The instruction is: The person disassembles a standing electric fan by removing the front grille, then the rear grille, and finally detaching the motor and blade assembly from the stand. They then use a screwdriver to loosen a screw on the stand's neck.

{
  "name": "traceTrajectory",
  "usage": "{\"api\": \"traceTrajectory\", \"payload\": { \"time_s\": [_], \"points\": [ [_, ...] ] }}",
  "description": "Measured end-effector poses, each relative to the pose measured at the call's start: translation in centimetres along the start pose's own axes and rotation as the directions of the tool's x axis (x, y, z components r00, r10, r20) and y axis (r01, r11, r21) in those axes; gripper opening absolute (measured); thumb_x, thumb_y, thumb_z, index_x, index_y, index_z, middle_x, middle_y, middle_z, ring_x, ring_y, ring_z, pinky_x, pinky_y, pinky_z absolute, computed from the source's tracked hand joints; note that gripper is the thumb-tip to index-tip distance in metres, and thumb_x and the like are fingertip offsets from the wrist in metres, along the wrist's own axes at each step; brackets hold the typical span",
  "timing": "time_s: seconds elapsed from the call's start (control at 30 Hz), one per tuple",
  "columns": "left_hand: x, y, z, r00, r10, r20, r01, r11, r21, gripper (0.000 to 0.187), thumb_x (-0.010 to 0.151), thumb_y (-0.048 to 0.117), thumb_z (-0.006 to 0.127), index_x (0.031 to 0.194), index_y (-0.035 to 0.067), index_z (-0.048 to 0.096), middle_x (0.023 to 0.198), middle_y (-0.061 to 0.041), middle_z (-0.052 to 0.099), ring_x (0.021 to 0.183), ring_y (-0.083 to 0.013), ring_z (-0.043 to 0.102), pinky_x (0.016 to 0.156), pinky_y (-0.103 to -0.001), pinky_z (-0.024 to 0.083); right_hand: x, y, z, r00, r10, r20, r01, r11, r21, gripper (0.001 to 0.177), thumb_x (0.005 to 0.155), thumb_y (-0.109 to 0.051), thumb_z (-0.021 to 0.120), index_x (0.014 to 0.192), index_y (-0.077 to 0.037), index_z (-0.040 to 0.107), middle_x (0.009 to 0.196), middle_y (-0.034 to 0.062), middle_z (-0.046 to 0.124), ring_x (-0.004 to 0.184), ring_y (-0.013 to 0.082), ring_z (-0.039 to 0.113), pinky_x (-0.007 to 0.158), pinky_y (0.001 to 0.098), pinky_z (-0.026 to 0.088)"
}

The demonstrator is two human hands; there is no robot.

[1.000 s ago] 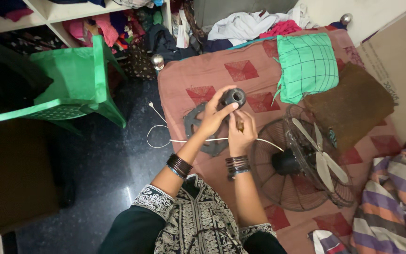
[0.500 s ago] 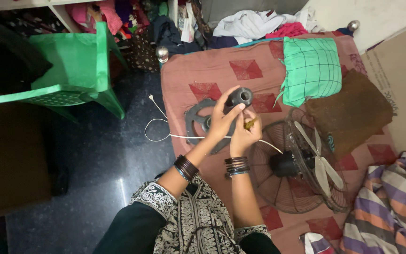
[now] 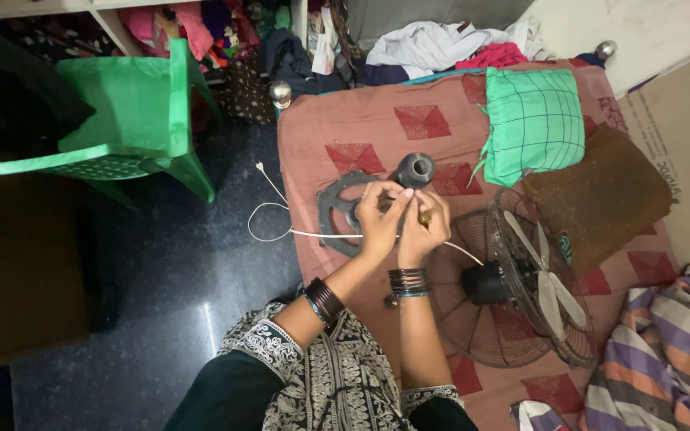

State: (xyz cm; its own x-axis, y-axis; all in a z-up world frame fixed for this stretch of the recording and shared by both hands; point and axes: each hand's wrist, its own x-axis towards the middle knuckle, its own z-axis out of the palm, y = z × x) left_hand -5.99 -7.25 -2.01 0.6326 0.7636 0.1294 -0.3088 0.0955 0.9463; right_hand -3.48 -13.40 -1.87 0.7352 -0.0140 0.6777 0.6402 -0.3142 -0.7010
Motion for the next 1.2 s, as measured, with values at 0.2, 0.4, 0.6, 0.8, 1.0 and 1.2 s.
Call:
{"api": "traceTrajectory", "payload": {
  "time_s": [0.2,0.4,0.6,0.8,1.0,1.2],
  "points": [
    [-0.4,-1.7,-0.1,0.997,-0.068,0.021,0.070,0.989,-0.131,0.010,0.095,0.009,0.072,0.099,0.001,0.069,0.093,0.000,0.068,0.084,-0.0061,0.064,0.076,-0.023,0.053,-0.1,0.6,0.4,0.982,0.187,-0.023,-0.182,0.973,0.140,0.015,0.088,0.006,0.078,0.100,0.001,0.072,0.103,0.0105,0.069,0.082,0.0174,0.063,0.069,0.0295,0.053],
    [-0.2,-3.3,-0.3,0.987,-0.159,0.020,0.159,0.958,-0.239,0.008,0.096,0.005,0.072,0.101,-0.001,0.072,0.090,0.000,0.072,0.082,-0.0056,0.063,0.073,-0.022,0.050,0.2,-0.4,0.2,0.995,0.096,-0.022,-0.094,0.993,0.064,0.015,0.087,0.006,0.078,0.099,0.001,0.071,0.101,0.0094,0.070,0.082,0.0175,0.064,0.074,0.0292,0.052],
    [-0.4,-3.7,-0.6,0.985,-0.151,0.079,0.168,0.940,-0.295,0.009,0.095,0.003,0.071,0.102,-0.002,0.073,0.096,-0.003,0.075,0.087,-0.0070,0.068,0.079,-0.022,0.054,0.3,-1.1,0.5,0.984,0.174,-0.029,-0.172,0.982,0.080,0.014,0.086,0.007,0.077,0.097,0.000,0.071,0.099,0.0096,0.069,0.078,0.0167,0.062,0.071,0.0284,0.051],
    [-0.4,-3.4,-0.7,0.981,-0.177,0.082,0.194,0.933,-0.304,0.009,0.096,0.003,0.071,0.102,-0.004,0.074,0.094,-0.003,0.075,0.084,-0.0064,0.067,0.076,-0.021,0.054,0.0,-0.3,0.4,0.998,0.046,-0.040,-0.044,0.997,0.060,0.018,0.083,0.009,0.078,0.095,-0.001,0.071,0.099,0.0083,0.068,0.084,0.0144,0.064,0.074,0.0269,0.050],
    [-0.4,-3.5,-0.8,0.972,-0.190,0.136,0.222,0.931,-0.289,0.011,0.093,0.002,0.072,0.103,-0.003,0.074,0.092,-0.002,0.074,0.082,-0.0046,0.066,0.074,-0.020,0.053,-1.5,1.0,0.0,0.983,0.181,-0.020,-0.171,0.958,0.231,0.020,0.083,0.011,0.078,0.097,0.000,0.070,0.105,0.0073,0.068,0.080,0.0071,0.057,0.069,0.0215,0.046],
    [1.0,-3.8,-3.0,0.906,-0.152,0.395,0.247,0.948,-0.201,0.013,0.094,0.003,0.071,0.104,-0.004,0.076,0.096,-0.004,0.076,0.086,-0.0061,0.068,0.079,-0.021,0.055,-2.6,2.0,-1.3,0.952,0.300,0.058,-0.299,0.872,0.388,0.018,0.085,0.012,0.075,0.098,0.001,0.067,0.110,0.0055,0.068,0.074,0.0024,0.051,0.065,0.0183,0.043]
  ]
}}
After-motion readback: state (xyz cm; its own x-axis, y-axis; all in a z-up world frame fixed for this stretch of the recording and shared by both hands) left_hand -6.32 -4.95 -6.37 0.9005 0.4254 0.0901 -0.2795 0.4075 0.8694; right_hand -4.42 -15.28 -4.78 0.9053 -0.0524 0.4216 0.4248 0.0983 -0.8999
